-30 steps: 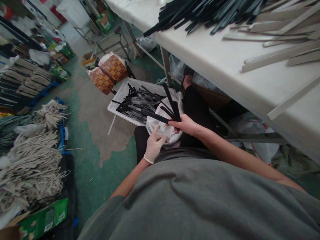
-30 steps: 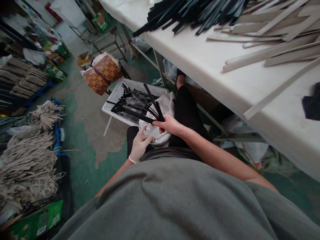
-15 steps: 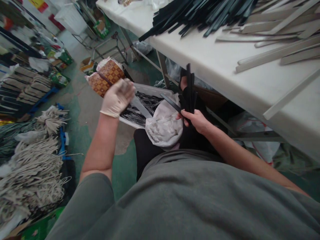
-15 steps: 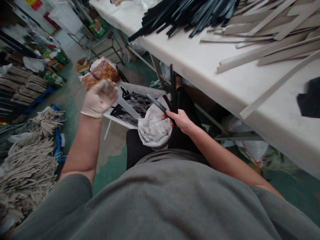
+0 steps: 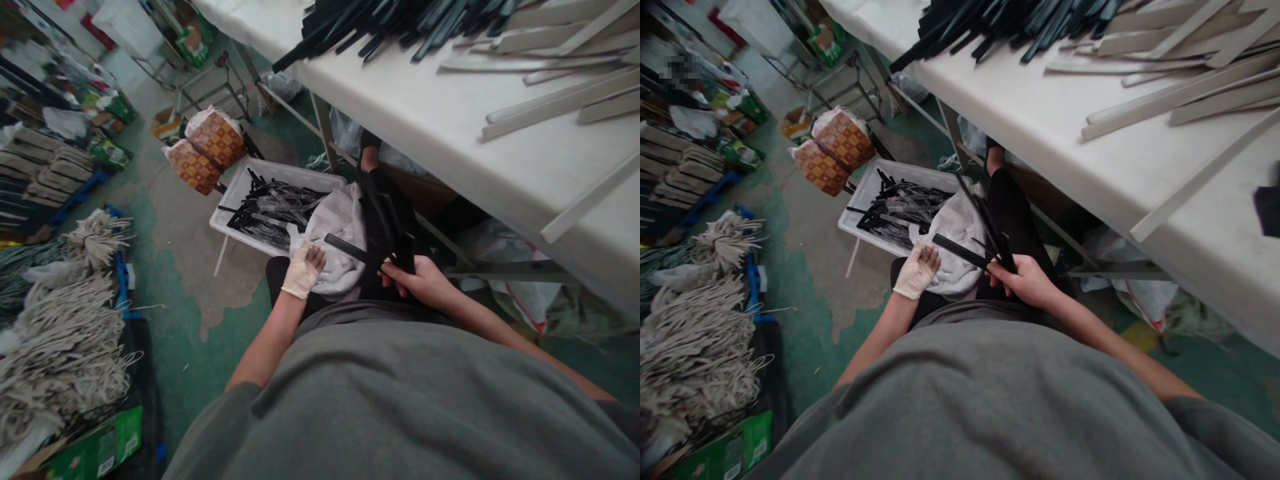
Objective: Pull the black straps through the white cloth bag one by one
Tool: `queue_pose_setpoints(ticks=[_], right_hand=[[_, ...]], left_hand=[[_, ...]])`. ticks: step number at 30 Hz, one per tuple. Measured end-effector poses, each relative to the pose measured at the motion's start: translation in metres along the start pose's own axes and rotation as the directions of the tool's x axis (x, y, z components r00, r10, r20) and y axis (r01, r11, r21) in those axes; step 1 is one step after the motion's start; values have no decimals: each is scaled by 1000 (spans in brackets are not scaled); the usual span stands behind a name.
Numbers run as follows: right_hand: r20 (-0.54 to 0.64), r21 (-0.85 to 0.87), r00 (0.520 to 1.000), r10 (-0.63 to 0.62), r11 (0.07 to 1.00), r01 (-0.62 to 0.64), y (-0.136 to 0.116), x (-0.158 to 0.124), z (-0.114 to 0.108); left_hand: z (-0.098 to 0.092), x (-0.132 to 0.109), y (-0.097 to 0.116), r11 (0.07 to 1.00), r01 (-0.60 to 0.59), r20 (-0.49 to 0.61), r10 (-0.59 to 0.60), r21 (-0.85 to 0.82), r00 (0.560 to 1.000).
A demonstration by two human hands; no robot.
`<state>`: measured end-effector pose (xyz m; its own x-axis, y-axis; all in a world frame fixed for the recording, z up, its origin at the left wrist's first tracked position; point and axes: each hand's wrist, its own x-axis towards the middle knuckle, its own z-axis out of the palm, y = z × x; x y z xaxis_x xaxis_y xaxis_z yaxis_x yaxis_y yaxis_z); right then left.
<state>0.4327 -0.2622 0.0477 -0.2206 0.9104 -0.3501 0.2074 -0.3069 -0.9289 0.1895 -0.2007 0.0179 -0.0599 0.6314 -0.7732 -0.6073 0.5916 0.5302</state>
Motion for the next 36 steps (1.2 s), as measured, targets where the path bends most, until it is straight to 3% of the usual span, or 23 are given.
queue_pose_setpoints(ticks=[3,7,10,13,22,28,32,36], right_hand=[[66,-93,998,11,996,-5,4,-6,5],[74,-209,997,9,978,6,5,-5,9],[42,-264,999,5,965,6,7,-2,9],[44,-279,999,17,960,-5,10,1,8],[99,-292,994,37,956,-7,13,1,9],[76,-334,996,35,943,-8,15,8,8],[76,-347,996,43,938,-14,11,11,9],[64,-385,996,59,922,-30,0,18,17]], left_hand=[[-4,-1,-19,999,4,19,-3,-43,1000],[-4,-3,-17,999,-34,78,36,-29,996],[-4,-1,-17,999,-44,53,45,-12,998],[-4,1,-21,999,-32,8,32,-29,999],[-2,-1,-23,1000,-19,76,20,-8,997],[-8,3,-30,999,4,73,-1,-50,997],[-11,10,-36,996,33,61,-28,-86,998],[-9,11,-48,997,48,122,-41,-59,992]])
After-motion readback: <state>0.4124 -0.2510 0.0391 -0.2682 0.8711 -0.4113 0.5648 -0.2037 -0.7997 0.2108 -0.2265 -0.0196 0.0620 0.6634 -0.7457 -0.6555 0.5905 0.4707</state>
